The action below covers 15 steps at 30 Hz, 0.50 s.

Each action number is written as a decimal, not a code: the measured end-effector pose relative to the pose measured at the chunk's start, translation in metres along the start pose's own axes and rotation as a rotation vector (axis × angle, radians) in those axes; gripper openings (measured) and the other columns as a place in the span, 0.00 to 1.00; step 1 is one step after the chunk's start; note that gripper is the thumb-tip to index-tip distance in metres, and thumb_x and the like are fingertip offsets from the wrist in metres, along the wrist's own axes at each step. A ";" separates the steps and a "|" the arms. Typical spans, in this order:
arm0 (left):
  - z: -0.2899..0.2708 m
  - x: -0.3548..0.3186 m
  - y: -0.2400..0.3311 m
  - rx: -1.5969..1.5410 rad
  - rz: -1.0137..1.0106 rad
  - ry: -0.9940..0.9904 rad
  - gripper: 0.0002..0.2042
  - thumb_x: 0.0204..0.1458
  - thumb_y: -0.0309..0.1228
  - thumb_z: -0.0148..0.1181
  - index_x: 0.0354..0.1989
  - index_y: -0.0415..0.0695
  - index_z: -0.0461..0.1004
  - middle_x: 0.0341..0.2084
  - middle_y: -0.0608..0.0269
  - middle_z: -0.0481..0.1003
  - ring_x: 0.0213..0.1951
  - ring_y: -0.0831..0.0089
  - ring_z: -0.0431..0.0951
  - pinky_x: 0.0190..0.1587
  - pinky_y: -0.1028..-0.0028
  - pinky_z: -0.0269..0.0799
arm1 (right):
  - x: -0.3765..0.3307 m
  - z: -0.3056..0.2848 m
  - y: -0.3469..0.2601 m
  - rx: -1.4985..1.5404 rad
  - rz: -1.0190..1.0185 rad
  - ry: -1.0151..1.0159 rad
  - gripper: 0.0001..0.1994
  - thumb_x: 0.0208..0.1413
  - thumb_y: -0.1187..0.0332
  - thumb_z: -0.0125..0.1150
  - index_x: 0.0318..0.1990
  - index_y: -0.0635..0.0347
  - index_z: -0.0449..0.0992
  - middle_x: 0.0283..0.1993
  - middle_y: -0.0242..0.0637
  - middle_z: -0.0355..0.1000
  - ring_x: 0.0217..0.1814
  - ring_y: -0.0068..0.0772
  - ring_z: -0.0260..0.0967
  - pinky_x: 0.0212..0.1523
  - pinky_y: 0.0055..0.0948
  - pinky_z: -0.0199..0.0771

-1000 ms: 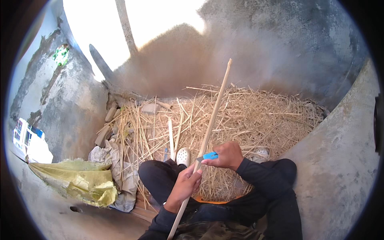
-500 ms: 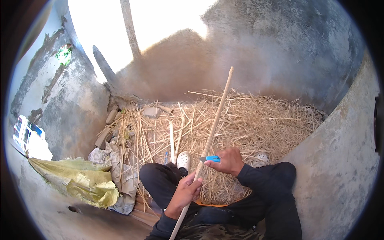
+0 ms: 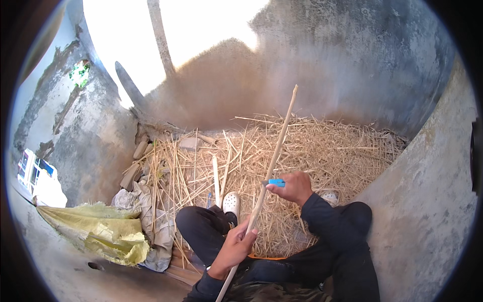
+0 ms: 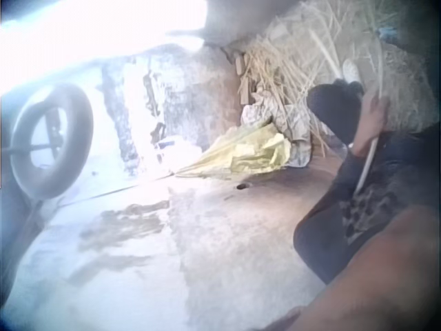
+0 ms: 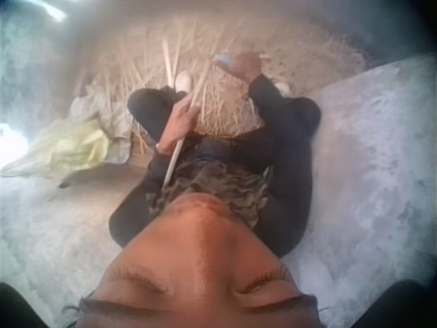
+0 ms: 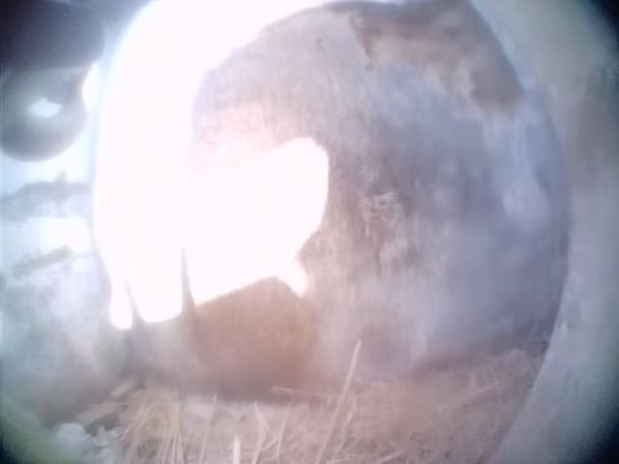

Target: The person sits on a straw-covered floor and uses a small blue utility knife to shave the surface of a long bamboo pole. They hold the pole with their left hand and scrape along its length with the knife in their right hand, removing thin strips of material.

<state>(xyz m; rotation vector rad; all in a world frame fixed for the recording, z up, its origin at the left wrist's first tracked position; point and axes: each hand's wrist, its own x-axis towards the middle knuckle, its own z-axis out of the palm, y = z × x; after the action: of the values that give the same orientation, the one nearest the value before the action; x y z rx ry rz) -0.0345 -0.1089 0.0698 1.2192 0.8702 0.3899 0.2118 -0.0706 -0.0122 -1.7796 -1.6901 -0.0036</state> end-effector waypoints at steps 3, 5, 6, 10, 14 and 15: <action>0.003 -0.006 -0.005 0.040 0.007 -0.020 0.25 0.64 0.29 0.50 0.69 0.45 0.55 0.22 0.80 0.59 0.20 0.90 0.55 0.21 0.84 0.51 | 0.020 0.001 0.041 -0.027 0.193 0.079 0.37 0.52 0.27 0.44 0.15 0.54 0.76 0.09 0.36 0.64 0.12 0.38 0.66 0.16 0.37 0.64; 0.012 -0.021 -0.006 0.048 -0.026 -0.060 0.25 0.63 0.29 0.50 0.69 0.47 0.56 0.21 0.80 0.58 0.20 0.90 0.54 0.21 0.85 0.51 | 0.042 -0.017 0.086 0.009 0.449 0.085 0.38 0.55 0.28 0.41 0.16 0.54 0.76 0.08 0.33 0.63 0.12 0.35 0.66 0.16 0.35 0.63; 0.016 -0.027 -0.007 0.052 -0.042 -0.089 0.25 0.63 0.29 0.50 0.69 0.48 0.57 0.20 0.79 0.58 0.20 0.90 0.54 0.21 0.85 0.51 | 0.045 -0.024 0.092 0.018 0.495 0.073 0.39 0.55 0.28 0.40 0.16 0.54 0.77 0.09 0.32 0.63 0.12 0.34 0.66 0.16 0.34 0.63; 0.003 -0.040 -0.005 -0.021 -0.047 0.008 0.25 0.63 0.28 0.51 0.68 0.44 0.57 0.21 0.80 0.60 0.19 0.90 0.56 0.20 0.85 0.52 | 0.042 -0.012 0.056 0.088 0.324 -0.044 0.39 0.54 0.27 0.39 0.17 0.54 0.78 0.09 0.32 0.65 0.13 0.35 0.67 0.17 0.35 0.65; -0.014 -0.015 0.000 -0.148 -0.052 0.035 0.23 0.63 0.29 0.50 0.67 0.48 0.59 0.18 0.80 0.58 0.17 0.90 0.55 0.18 0.84 0.51 | -0.017 -0.002 -0.034 0.041 -0.080 -0.110 0.38 0.49 0.26 0.45 0.16 0.54 0.76 0.10 0.36 0.66 0.15 0.40 0.69 0.18 0.39 0.67; -0.014 -0.016 0.002 -0.135 -0.048 0.040 0.23 0.64 0.29 0.50 0.67 0.49 0.59 0.18 0.79 0.58 0.17 0.89 0.55 0.18 0.85 0.50 | -0.020 -0.002 -0.039 0.035 -0.120 -0.137 0.37 0.49 0.26 0.46 0.16 0.54 0.76 0.10 0.37 0.67 0.15 0.41 0.70 0.18 0.39 0.67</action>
<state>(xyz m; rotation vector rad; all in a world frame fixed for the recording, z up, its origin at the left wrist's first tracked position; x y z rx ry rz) -0.0552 -0.1099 0.0765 1.0675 0.8920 0.4290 0.1749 -0.0922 -0.0016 -1.6834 -1.8805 0.0967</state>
